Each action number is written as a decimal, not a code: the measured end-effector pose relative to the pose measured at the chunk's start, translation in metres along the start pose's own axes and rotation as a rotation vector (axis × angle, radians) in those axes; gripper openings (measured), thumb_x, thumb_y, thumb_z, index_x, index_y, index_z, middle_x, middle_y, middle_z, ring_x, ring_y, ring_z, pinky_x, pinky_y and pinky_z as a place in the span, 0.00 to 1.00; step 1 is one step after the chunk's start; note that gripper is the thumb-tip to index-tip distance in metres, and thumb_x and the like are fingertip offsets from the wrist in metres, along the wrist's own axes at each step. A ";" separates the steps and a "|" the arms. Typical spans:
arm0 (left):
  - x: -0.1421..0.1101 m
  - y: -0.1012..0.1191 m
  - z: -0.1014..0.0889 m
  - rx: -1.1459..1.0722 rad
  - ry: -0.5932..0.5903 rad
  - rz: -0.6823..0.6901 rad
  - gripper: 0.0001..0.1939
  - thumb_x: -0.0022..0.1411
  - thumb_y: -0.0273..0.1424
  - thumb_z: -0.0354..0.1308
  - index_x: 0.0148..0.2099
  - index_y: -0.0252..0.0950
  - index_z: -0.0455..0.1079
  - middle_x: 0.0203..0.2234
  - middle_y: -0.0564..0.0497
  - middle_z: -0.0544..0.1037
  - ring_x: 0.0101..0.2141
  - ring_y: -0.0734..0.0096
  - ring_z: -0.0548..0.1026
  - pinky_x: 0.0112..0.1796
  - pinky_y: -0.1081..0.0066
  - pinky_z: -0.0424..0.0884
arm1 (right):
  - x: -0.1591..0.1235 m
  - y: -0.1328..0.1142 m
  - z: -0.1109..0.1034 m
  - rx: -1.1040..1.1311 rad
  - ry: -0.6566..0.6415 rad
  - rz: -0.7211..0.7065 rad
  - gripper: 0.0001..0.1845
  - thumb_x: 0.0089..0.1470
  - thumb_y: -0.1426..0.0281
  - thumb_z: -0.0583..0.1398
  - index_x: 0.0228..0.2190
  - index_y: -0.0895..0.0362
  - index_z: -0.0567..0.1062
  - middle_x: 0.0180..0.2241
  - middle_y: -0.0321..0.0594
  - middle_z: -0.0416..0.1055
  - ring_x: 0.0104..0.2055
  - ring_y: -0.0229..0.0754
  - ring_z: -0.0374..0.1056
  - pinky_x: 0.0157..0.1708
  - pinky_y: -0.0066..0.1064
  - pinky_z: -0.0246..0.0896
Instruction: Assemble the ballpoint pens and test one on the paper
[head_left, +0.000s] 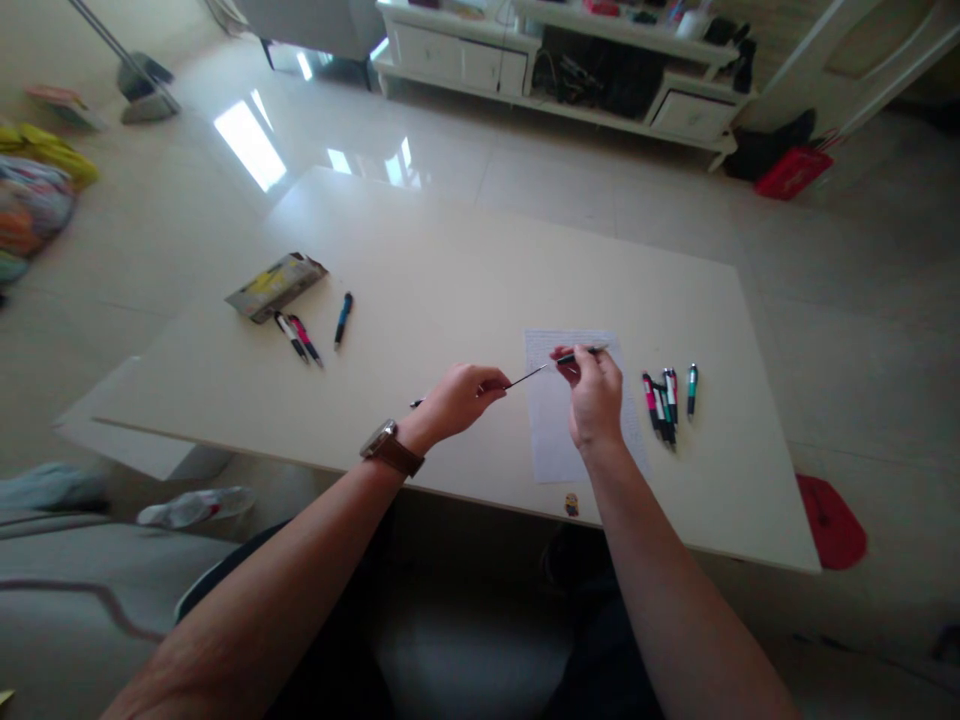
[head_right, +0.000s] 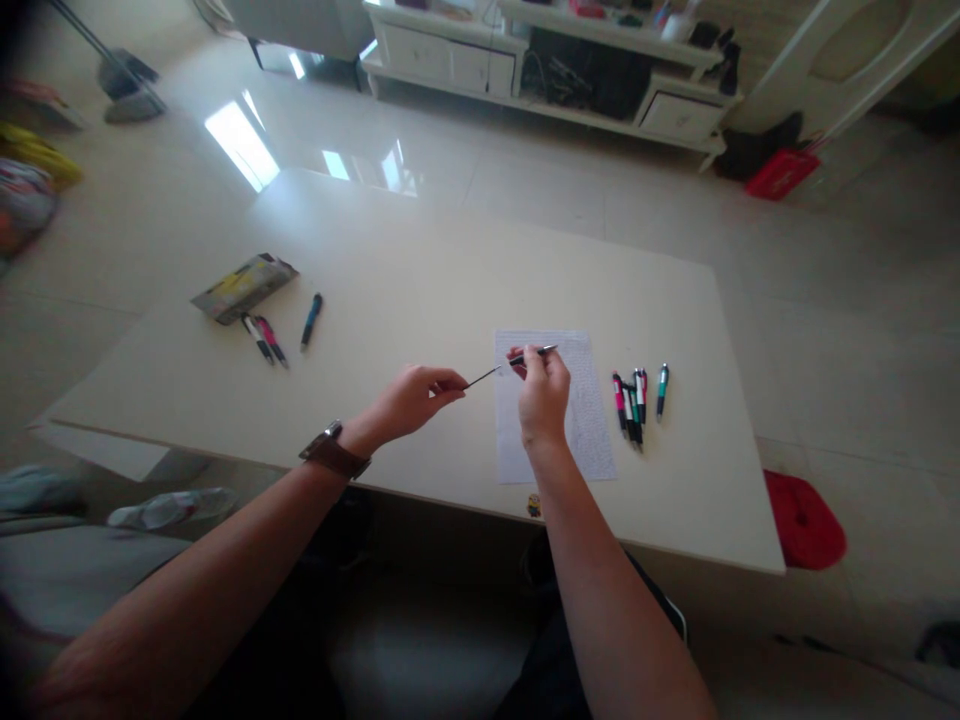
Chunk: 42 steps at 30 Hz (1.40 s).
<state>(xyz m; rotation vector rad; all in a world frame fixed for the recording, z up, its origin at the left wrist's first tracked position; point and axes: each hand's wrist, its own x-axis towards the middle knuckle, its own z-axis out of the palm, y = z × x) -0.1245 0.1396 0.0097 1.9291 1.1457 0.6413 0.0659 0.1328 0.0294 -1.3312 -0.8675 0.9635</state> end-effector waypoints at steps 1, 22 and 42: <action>-0.001 0.000 -0.001 0.000 -0.002 -0.001 0.08 0.63 0.31 0.59 0.40 0.37 0.78 0.31 0.50 0.82 0.30 0.71 0.76 0.35 0.71 0.71 | 0.001 -0.001 -0.001 0.026 0.020 -0.017 0.09 0.54 0.62 0.56 0.30 0.55 0.69 0.36 0.42 0.75 0.43 0.43 0.72 0.46 0.38 0.67; -0.016 -0.022 -0.007 0.452 -0.142 -0.227 0.06 0.56 0.24 0.59 0.31 0.37 0.77 0.28 0.45 0.80 0.31 0.64 0.76 0.32 0.68 0.67 | -0.003 0.005 -0.003 -0.385 -0.119 -0.118 0.10 0.53 0.63 0.62 0.27 0.56 0.73 0.25 0.38 0.72 0.28 0.40 0.66 0.32 0.34 0.59; -0.003 0.001 -0.013 -0.106 -0.027 -0.130 0.12 0.59 0.35 0.62 0.44 0.35 0.74 0.35 0.48 0.80 0.28 0.75 0.73 0.29 0.74 0.69 | -0.018 0.002 0.004 -0.548 -0.369 -0.104 0.06 0.50 0.67 0.63 0.27 0.57 0.75 0.25 0.36 0.70 0.28 0.37 0.63 0.29 0.31 0.55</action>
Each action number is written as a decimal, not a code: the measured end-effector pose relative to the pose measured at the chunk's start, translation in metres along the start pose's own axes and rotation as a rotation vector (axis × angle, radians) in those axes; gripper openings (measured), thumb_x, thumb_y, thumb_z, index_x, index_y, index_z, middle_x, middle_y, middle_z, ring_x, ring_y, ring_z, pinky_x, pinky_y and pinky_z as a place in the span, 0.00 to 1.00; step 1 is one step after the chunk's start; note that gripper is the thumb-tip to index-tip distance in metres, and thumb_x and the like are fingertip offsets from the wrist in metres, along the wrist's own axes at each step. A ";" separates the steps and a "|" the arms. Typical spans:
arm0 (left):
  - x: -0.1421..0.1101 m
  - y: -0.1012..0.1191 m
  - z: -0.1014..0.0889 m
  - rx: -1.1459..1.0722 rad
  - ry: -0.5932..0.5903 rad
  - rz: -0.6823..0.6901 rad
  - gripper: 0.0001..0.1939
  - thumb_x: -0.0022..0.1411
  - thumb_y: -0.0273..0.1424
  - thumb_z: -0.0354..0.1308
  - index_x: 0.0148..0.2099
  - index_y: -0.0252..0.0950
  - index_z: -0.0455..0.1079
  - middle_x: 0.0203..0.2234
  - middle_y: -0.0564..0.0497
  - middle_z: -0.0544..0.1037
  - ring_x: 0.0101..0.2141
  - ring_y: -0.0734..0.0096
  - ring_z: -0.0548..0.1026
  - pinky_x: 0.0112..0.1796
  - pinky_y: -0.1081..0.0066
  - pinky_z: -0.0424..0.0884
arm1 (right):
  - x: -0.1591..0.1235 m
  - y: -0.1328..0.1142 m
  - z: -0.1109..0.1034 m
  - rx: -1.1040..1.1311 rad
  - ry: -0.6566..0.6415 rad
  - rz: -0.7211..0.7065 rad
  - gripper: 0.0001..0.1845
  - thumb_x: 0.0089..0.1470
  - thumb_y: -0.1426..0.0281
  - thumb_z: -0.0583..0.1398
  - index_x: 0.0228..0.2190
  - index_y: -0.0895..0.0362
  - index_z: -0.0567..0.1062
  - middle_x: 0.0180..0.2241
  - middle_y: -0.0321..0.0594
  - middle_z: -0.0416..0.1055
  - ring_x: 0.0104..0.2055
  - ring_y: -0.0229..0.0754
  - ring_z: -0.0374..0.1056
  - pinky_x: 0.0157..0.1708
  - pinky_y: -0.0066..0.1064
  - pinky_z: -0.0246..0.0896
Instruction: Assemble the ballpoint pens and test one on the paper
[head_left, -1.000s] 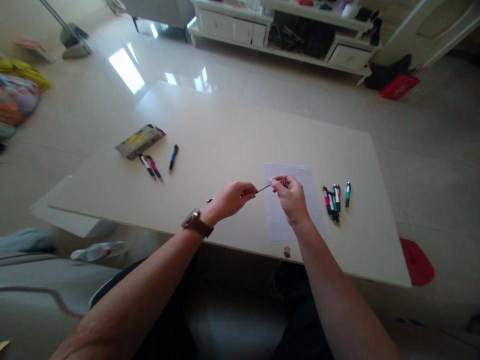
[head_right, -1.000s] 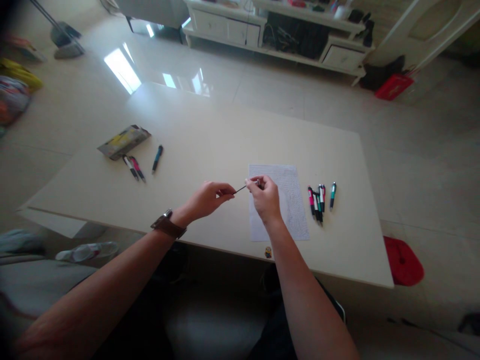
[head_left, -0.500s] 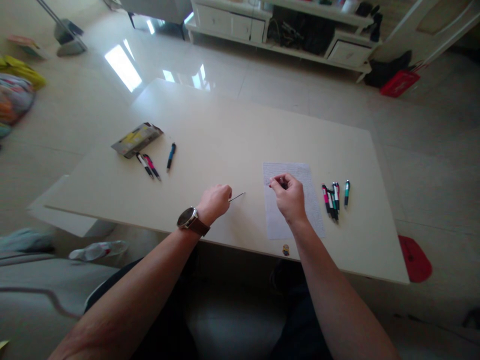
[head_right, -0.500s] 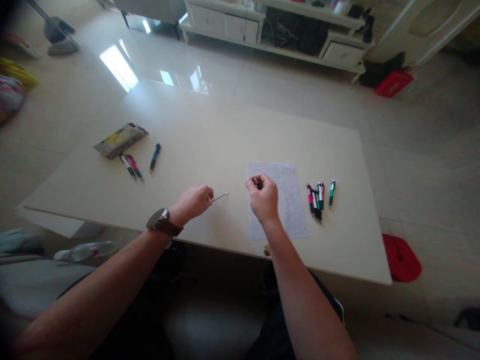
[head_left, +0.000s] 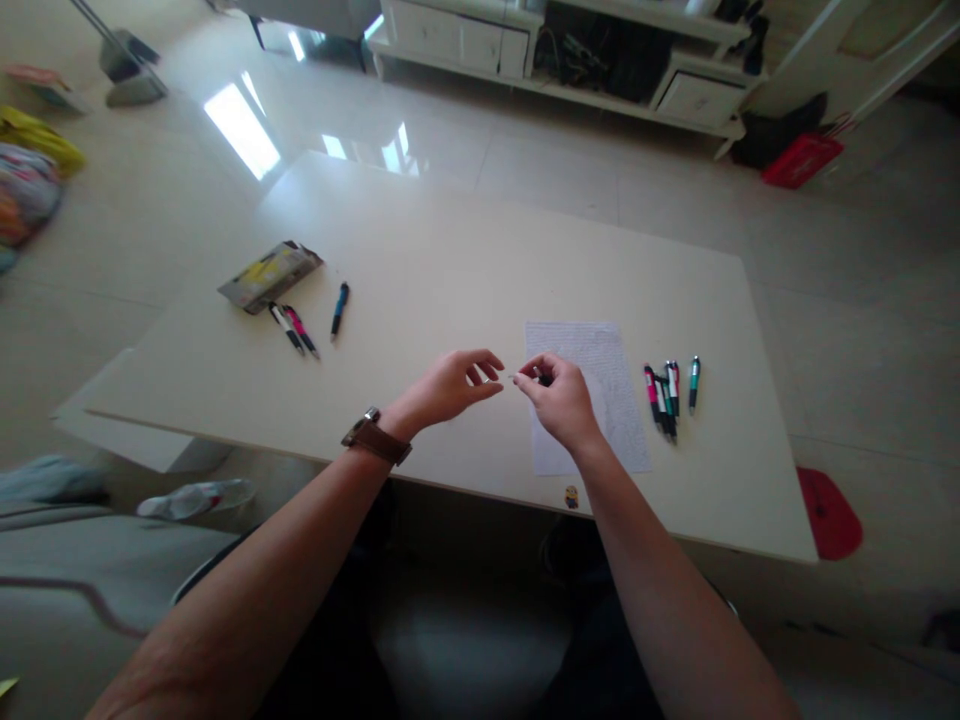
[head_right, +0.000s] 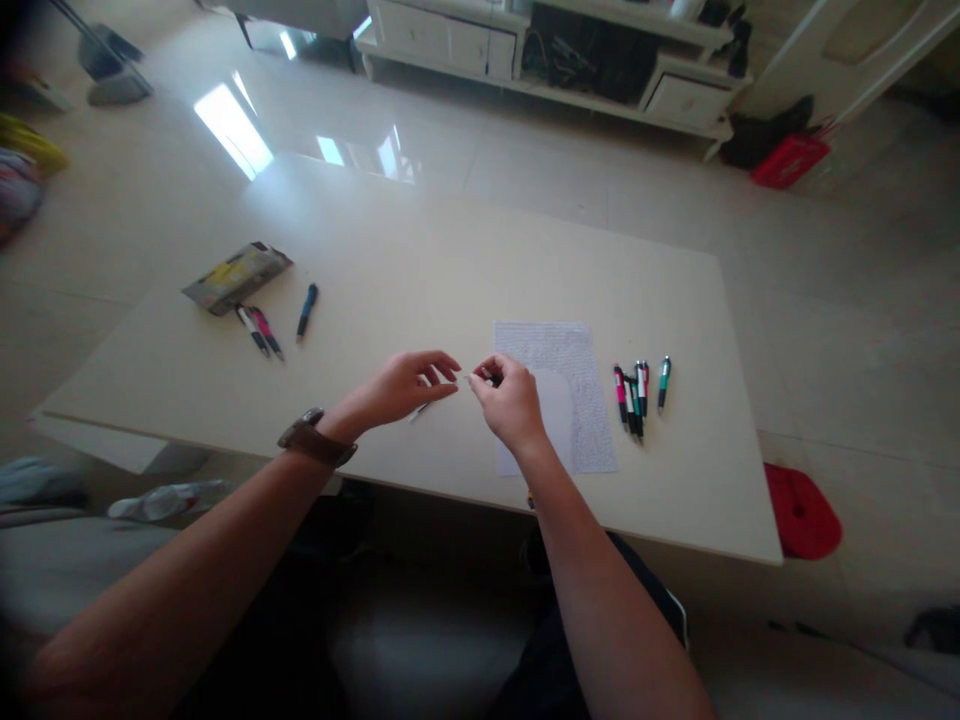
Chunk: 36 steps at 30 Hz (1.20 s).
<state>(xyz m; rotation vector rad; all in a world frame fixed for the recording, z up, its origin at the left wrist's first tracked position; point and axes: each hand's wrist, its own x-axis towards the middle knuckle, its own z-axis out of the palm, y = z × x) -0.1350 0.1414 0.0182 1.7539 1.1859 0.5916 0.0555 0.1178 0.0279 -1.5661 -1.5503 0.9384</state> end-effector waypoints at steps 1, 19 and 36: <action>0.000 0.003 0.001 -0.039 -0.007 0.037 0.12 0.60 0.35 0.61 0.44 0.34 0.75 0.34 0.49 0.81 0.28 0.76 0.73 0.30 0.75 0.69 | -0.001 -0.001 0.002 -0.001 -0.024 0.003 0.07 0.50 0.66 0.63 0.26 0.57 0.75 0.25 0.36 0.70 0.27 0.37 0.63 0.29 0.31 0.54; 0.006 -0.024 0.011 0.525 0.186 -0.214 0.11 0.62 0.30 0.56 0.43 0.36 0.78 0.37 0.44 0.80 0.37 0.63 0.75 0.40 0.65 0.69 | -0.001 0.006 0.008 0.027 0.042 0.043 0.05 0.59 0.65 0.52 0.34 0.52 0.61 0.28 0.36 0.67 0.30 0.42 0.64 0.33 0.35 0.57; -0.004 0.007 -0.022 -0.219 -0.120 0.041 0.14 0.58 0.37 0.65 0.42 0.33 0.76 0.34 0.45 0.83 0.34 0.69 0.78 0.35 0.71 0.73 | -0.001 -0.006 0.022 0.306 -0.088 0.095 0.07 0.55 0.66 0.59 0.32 0.55 0.66 0.26 0.36 0.73 0.29 0.40 0.73 0.31 0.32 0.66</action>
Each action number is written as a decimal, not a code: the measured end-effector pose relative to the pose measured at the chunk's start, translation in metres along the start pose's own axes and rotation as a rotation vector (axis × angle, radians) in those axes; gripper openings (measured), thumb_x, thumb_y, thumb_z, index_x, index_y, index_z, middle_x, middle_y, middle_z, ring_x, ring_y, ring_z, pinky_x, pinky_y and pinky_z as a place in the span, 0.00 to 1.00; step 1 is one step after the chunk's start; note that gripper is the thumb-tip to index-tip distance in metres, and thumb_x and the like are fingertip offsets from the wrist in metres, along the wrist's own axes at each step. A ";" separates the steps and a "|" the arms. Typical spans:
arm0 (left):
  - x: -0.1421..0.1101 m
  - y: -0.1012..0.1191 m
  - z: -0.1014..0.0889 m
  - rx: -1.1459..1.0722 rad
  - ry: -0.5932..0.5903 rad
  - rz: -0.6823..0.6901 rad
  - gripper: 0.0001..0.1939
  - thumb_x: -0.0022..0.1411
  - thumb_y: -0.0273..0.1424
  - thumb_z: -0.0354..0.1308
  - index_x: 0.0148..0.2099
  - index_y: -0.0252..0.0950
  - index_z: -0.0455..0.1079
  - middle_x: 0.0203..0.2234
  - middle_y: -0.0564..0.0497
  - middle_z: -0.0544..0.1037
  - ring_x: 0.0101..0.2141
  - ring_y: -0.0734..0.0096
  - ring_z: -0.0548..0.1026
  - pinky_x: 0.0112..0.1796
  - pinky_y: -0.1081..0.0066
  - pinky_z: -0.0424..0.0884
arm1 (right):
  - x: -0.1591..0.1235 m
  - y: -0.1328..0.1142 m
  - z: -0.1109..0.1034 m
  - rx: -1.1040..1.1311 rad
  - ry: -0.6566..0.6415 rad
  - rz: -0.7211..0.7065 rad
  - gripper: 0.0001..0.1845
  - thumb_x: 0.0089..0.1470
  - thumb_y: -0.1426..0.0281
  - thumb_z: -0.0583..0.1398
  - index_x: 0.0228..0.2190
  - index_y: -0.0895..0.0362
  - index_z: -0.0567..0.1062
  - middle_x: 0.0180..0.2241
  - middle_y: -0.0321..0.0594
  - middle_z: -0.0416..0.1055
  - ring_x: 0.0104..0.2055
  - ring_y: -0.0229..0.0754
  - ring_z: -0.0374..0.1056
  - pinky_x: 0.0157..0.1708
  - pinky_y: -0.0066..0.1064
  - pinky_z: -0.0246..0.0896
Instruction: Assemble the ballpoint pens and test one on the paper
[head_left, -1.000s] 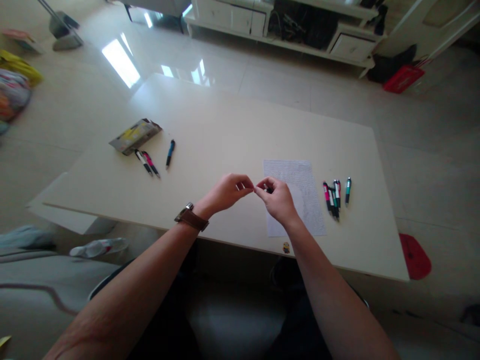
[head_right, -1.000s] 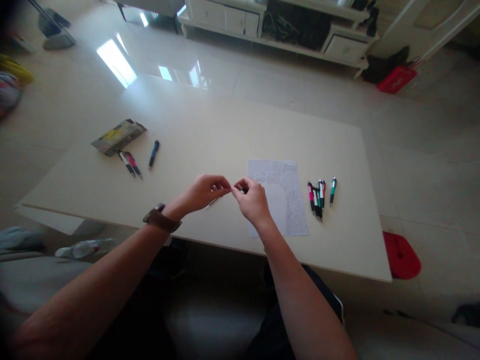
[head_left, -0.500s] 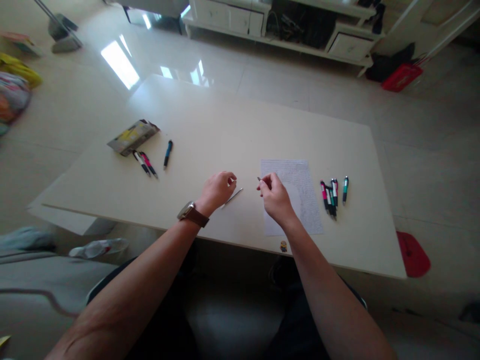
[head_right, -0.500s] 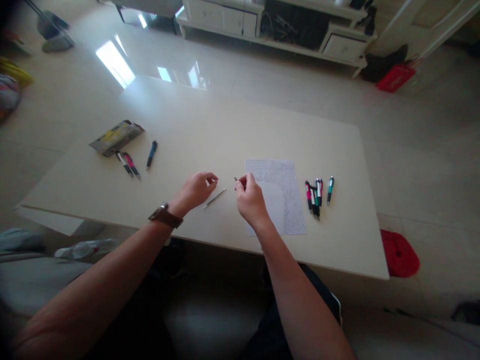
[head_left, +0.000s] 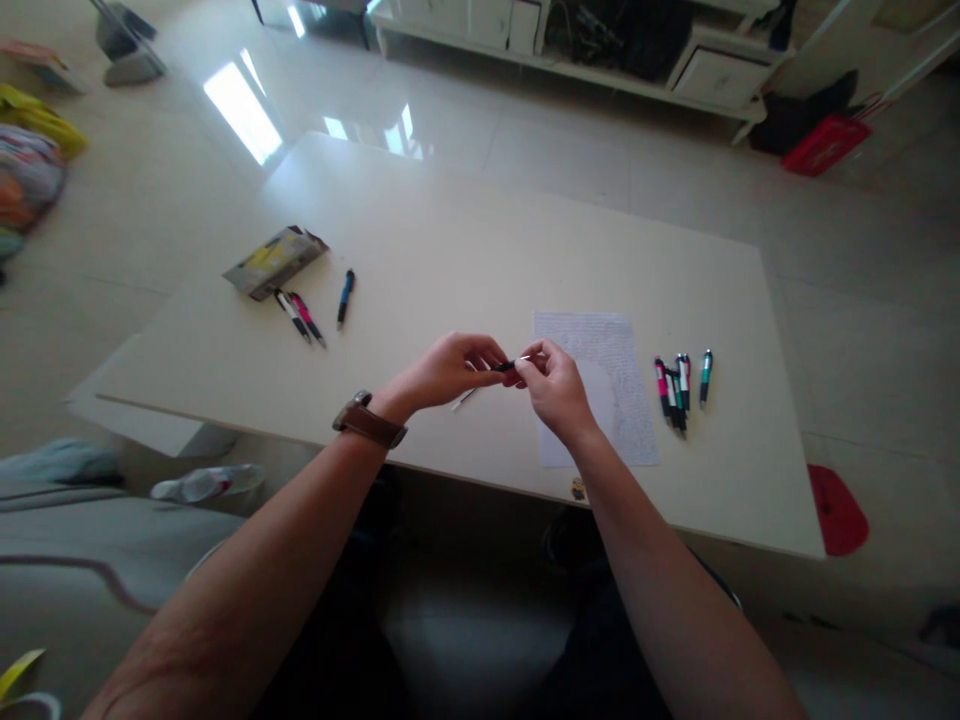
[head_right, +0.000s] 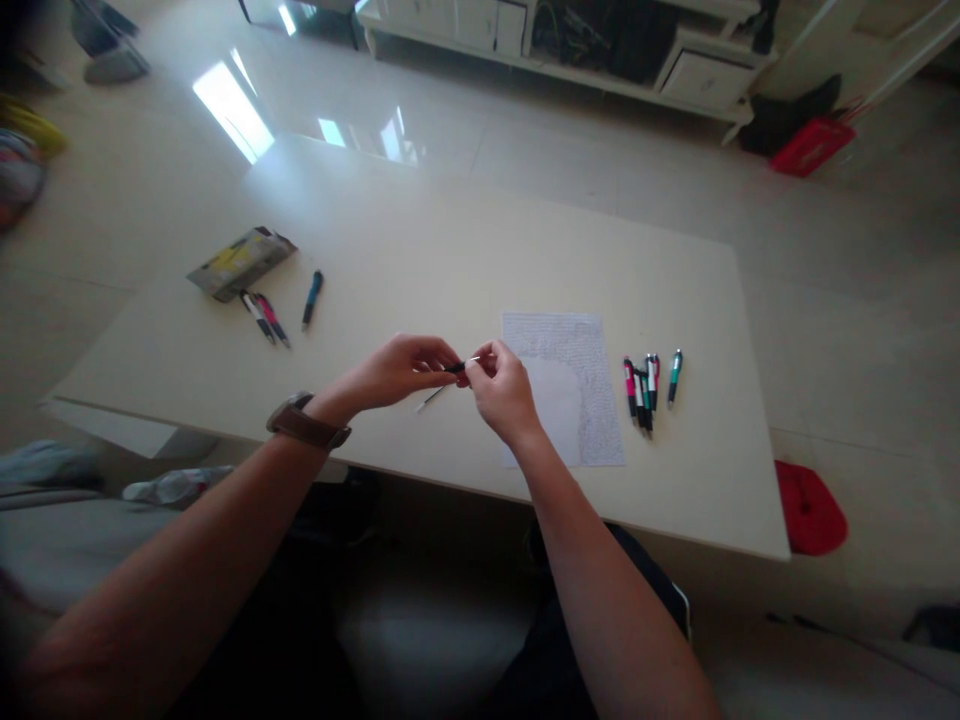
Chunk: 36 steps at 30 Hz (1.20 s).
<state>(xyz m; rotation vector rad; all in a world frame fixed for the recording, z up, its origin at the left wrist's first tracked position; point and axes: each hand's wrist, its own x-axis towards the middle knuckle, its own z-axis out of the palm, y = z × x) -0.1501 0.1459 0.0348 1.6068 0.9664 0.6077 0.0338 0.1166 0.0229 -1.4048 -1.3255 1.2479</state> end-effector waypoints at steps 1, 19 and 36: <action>0.000 -0.001 0.001 0.047 0.041 0.003 0.12 0.57 0.36 0.65 0.40 0.33 0.77 0.32 0.46 0.82 0.32 0.70 0.78 0.34 0.71 0.72 | 0.000 -0.001 0.000 -0.019 0.000 0.007 0.07 0.56 0.65 0.59 0.31 0.55 0.66 0.25 0.36 0.73 0.28 0.40 0.72 0.31 0.32 0.65; 0.003 0.001 0.003 0.303 0.085 -0.012 0.16 0.66 0.32 0.51 0.29 0.33 0.74 0.19 0.52 0.74 0.22 0.76 0.69 0.27 0.73 0.62 | -0.004 -0.007 -0.009 -0.389 -0.003 -0.127 0.20 0.62 0.60 0.56 0.22 0.56 0.73 0.21 0.38 0.71 0.24 0.39 0.64 0.27 0.32 0.53; 0.000 0.004 0.003 0.357 0.032 -0.048 0.17 0.68 0.33 0.47 0.29 0.35 0.68 0.22 0.52 0.74 0.24 0.74 0.68 0.28 0.73 0.61 | 0.000 -0.003 -0.009 -0.196 0.007 -0.148 0.07 0.54 0.65 0.63 0.32 0.56 0.73 0.32 0.40 0.75 0.34 0.42 0.72 0.37 0.35 0.67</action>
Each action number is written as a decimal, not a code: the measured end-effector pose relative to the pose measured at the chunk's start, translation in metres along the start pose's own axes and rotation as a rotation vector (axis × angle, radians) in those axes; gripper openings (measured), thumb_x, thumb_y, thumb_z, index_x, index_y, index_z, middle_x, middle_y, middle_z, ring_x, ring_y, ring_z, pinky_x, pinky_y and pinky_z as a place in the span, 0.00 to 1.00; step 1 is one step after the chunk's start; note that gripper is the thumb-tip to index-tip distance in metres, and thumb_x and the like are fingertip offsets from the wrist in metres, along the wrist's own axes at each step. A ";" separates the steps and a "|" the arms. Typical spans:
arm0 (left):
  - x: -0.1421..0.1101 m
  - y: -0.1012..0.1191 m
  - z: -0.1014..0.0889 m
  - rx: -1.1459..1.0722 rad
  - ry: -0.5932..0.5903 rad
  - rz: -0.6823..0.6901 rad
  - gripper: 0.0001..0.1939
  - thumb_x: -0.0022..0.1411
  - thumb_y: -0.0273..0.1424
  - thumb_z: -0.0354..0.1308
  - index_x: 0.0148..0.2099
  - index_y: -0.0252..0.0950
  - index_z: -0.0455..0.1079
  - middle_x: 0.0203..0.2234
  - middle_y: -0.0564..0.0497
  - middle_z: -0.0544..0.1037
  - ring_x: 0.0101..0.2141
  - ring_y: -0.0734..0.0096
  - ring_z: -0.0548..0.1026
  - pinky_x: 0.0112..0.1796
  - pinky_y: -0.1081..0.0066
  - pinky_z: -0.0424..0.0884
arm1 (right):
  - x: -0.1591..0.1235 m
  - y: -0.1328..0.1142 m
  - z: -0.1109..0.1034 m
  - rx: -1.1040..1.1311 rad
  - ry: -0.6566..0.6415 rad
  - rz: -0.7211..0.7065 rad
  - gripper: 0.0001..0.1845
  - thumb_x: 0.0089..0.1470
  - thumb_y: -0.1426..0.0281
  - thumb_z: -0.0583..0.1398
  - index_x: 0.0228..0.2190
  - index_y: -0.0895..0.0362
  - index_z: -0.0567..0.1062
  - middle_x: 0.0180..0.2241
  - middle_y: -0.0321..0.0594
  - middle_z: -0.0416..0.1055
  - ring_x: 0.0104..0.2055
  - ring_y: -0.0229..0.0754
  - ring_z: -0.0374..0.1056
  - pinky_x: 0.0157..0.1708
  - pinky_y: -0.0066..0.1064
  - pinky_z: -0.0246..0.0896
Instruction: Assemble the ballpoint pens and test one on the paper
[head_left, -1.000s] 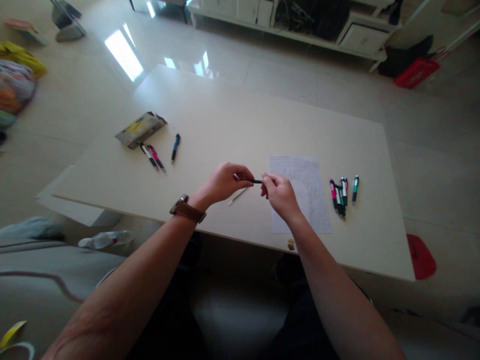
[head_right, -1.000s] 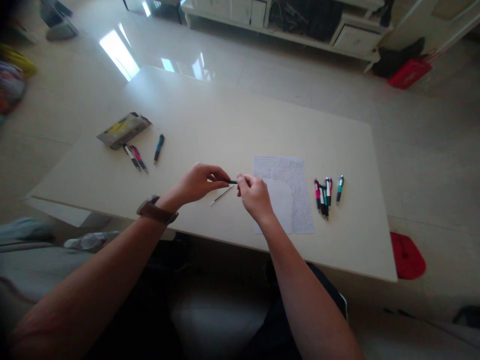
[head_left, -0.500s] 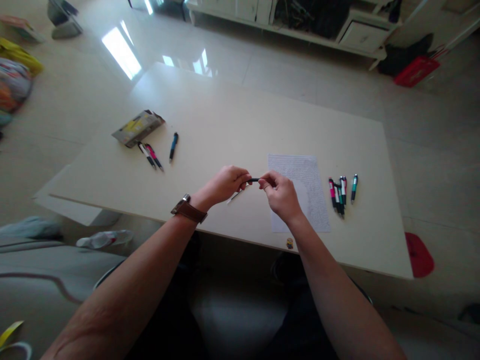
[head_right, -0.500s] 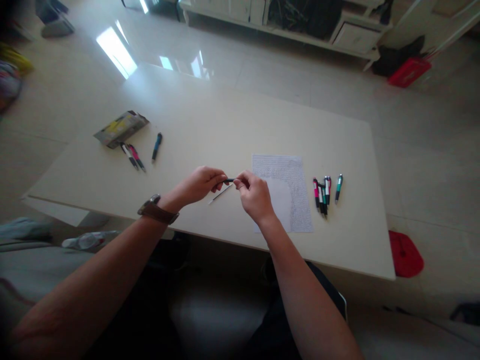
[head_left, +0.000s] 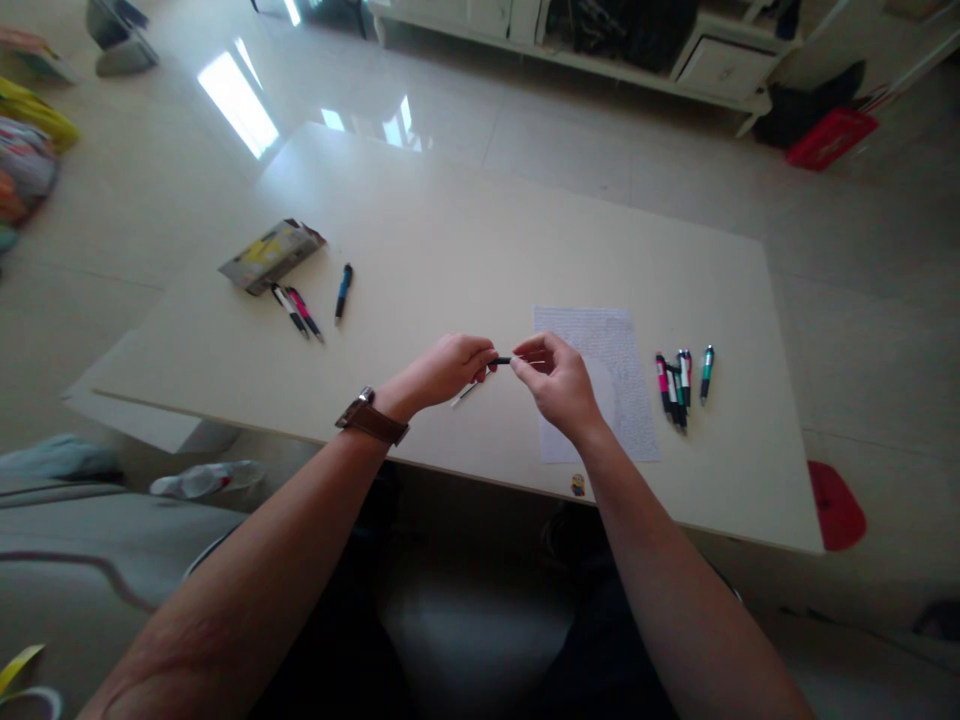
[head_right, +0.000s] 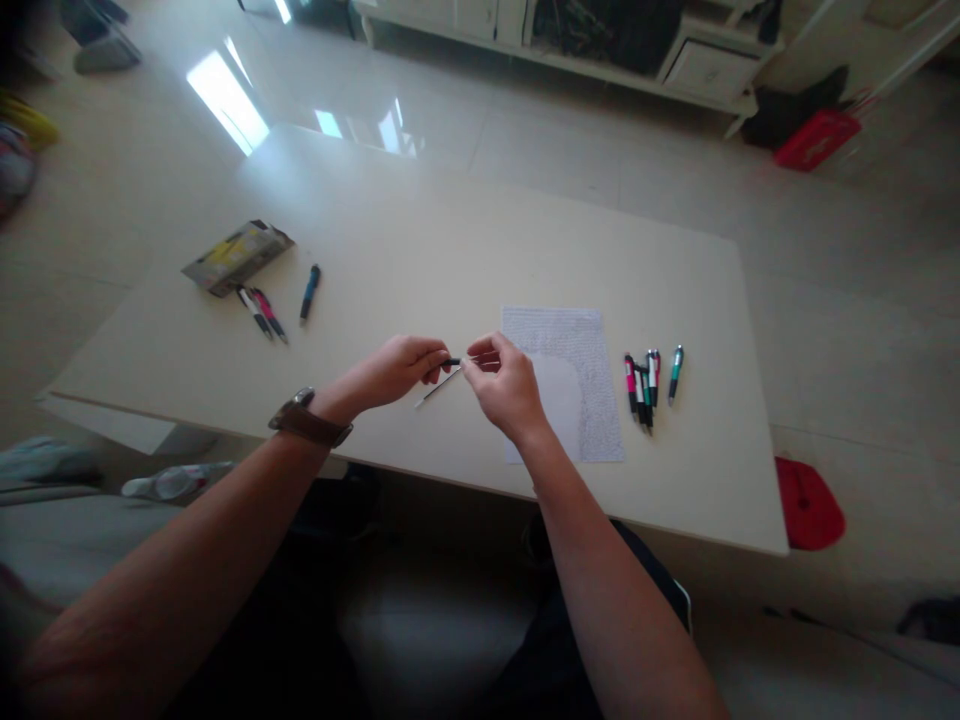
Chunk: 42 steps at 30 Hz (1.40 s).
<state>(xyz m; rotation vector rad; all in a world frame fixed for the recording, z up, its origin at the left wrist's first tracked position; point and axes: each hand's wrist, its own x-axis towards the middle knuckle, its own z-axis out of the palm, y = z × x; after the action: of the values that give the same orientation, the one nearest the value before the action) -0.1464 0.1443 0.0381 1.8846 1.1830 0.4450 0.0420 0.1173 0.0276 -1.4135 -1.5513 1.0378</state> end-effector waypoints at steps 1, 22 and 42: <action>0.000 0.000 0.000 0.001 -0.001 0.002 0.17 0.68 0.33 0.47 0.29 0.35 0.68 0.22 0.52 0.74 0.24 0.74 0.68 0.28 0.73 0.61 | 0.000 0.000 0.000 0.012 -0.016 0.021 0.08 0.56 0.64 0.61 0.31 0.56 0.73 0.31 0.40 0.75 0.33 0.41 0.72 0.36 0.35 0.67; -0.007 -0.038 0.020 0.573 0.028 -0.301 0.06 0.59 0.33 0.59 0.34 0.37 0.75 0.31 0.43 0.80 0.33 0.60 0.76 0.31 0.67 0.65 | 0.000 0.000 -0.004 -0.322 -0.043 -0.047 0.06 0.55 0.71 0.60 0.27 0.55 0.75 0.27 0.39 0.75 0.30 0.43 0.69 0.34 0.36 0.61; -0.010 -0.019 -0.019 0.328 0.182 -0.412 0.13 0.65 0.38 0.52 0.40 0.37 0.75 0.31 0.46 0.80 0.30 0.66 0.74 0.30 0.70 0.62 | -0.002 0.010 0.053 -0.871 -0.449 -0.044 0.28 0.60 0.68 0.56 0.62 0.52 0.64 0.59 0.46 0.67 0.58 0.53 0.57 0.53 0.47 0.56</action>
<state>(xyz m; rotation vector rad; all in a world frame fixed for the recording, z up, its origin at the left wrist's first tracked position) -0.1748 0.1482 0.0354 1.8259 1.8092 0.2042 -0.0038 0.1126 -0.0011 -1.7494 -2.5478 0.6854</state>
